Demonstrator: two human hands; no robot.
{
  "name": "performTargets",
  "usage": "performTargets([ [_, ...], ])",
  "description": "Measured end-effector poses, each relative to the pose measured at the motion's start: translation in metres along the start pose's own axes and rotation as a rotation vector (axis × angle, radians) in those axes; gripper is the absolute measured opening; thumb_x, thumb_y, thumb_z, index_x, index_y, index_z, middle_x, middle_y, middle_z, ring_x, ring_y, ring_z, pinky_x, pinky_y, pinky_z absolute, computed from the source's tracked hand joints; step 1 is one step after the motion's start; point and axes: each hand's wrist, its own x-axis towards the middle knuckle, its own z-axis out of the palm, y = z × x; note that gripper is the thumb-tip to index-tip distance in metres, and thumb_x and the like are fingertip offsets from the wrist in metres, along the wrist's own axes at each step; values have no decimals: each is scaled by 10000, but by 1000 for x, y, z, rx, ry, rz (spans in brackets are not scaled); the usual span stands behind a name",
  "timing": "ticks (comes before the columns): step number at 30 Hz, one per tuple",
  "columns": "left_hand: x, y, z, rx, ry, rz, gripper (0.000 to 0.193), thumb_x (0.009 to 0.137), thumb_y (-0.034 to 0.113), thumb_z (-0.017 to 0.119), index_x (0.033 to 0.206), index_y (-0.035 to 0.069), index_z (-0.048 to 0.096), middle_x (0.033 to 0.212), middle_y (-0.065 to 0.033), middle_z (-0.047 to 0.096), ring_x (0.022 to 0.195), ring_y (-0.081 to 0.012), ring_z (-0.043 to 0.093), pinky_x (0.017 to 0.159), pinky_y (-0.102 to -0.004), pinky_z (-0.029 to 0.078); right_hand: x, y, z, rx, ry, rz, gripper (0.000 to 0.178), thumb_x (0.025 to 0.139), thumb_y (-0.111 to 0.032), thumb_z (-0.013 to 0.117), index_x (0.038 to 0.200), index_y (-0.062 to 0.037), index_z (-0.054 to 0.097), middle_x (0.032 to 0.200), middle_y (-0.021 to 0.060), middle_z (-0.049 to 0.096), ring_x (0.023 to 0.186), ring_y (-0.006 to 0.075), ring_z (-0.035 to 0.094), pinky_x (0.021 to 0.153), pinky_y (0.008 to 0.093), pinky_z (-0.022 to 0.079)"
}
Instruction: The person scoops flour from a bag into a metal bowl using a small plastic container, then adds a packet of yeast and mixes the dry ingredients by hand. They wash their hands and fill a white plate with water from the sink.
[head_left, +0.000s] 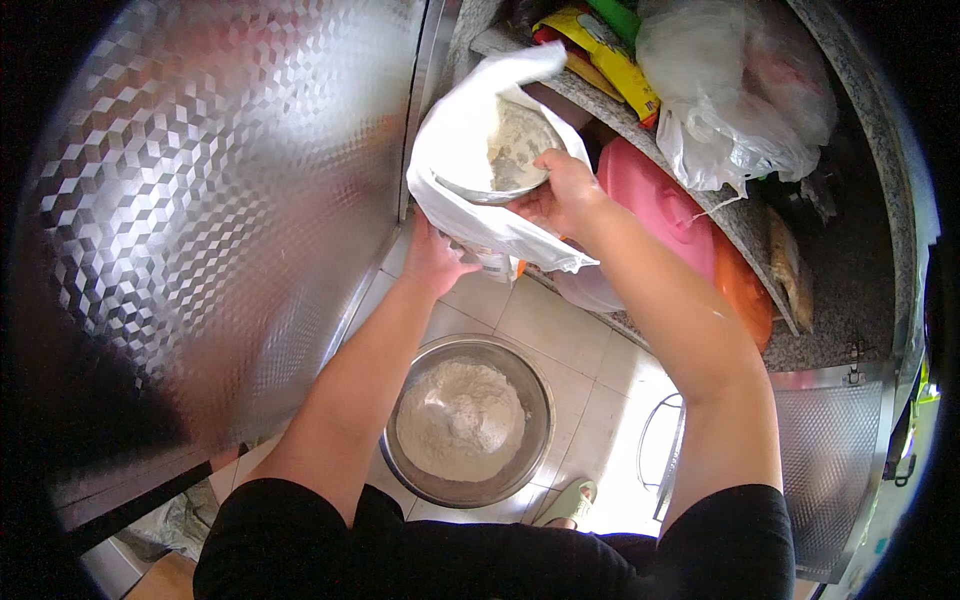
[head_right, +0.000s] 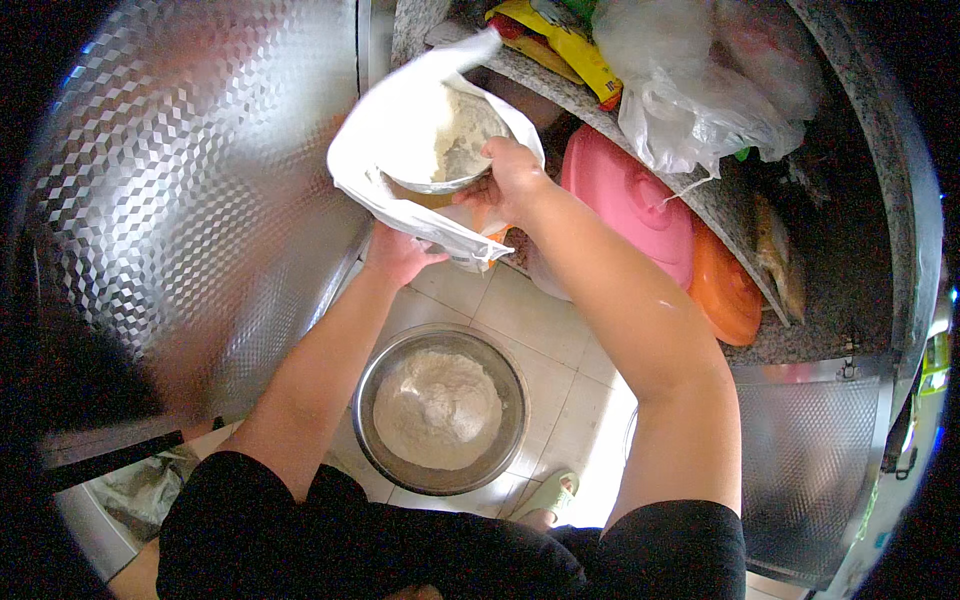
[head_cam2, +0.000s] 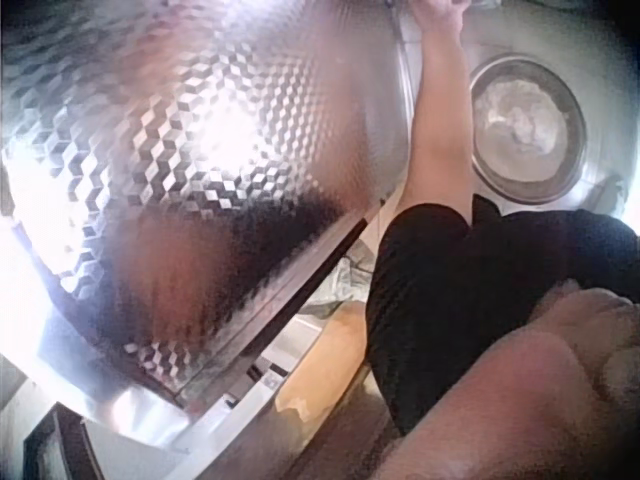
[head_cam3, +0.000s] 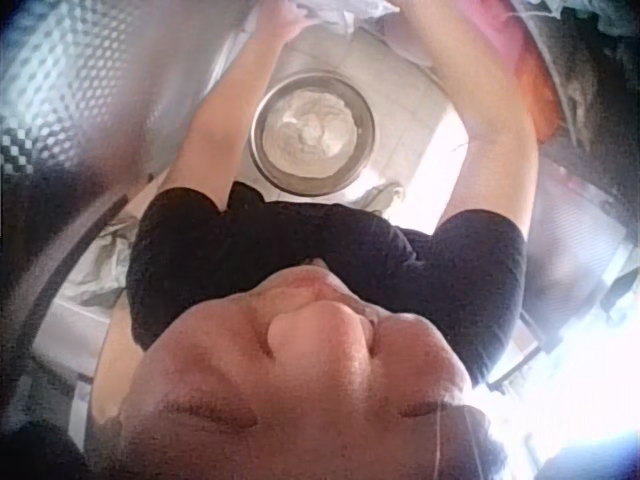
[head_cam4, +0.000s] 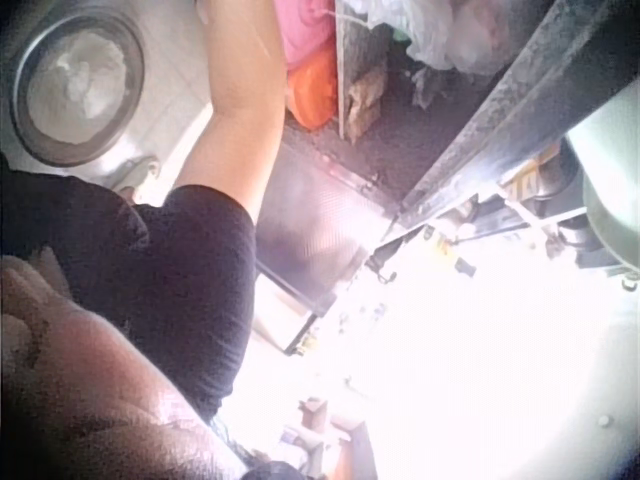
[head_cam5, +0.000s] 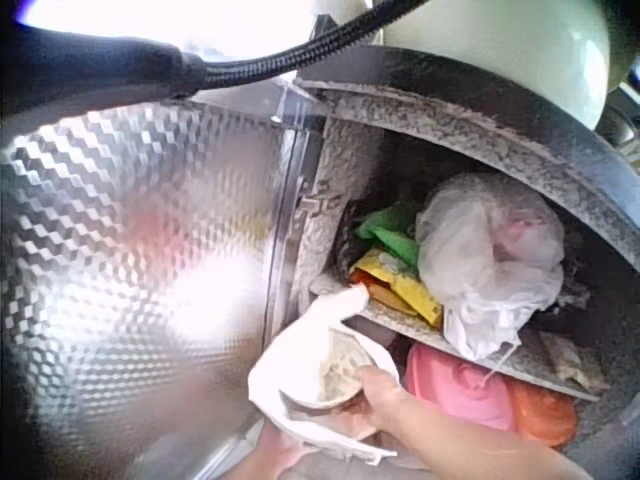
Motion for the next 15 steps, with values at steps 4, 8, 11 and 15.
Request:
performTargets([
  [4, 13, -8, -64, 420, -127, 173, 696, 787, 630, 299, 1351, 289, 76, 1425, -26, 20, 1297, -350, 20, 937, -653, 41, -36, -7, -8, -30, -112, -155, 394, 811, -183, 321, 1089, 89, 387, 918, 228, 551, 654, 320, 584, 593, 404, 512],
  [8, -16, 5, 4, 47, 46, 35, 713, 783, 622, 317, 1358, 251, 117, 1424, -24, 77, 1296, -336, 56, 956, -627, 3, -87, -3, -39, -132, -55, -168, 368, 803, -207, 348, 1046, 54, 436, 809, 185, 577, 592, 282, 564, 454, 328, 415],
  [11, -24, 9, 15, 95, 56, 26, 717, 784, 615, 332, 1359, 247, 113, 1426, -31, 64, 1295, -340, 50, 966, -614, 12, -111, 2, -68, -2, -85, -128, 379, 791, -223, 363, 1029, 61, 443, 802, 181, 578, 589, 285, 562, 434, 320, 412],
  [15, -34, 8, 7, 131, 185, 33, 720, 792, 600, 363, 1361, 236, 112, 1424, -74, 57, 1291, -342, 68, 975, -599, 56, -157, 22, -99, 80, -84, -151, 396, 797, -213, 379, 1089, 51, 427, 938, 154, 569, 781, 270, 576, 539, 374, 462],
])
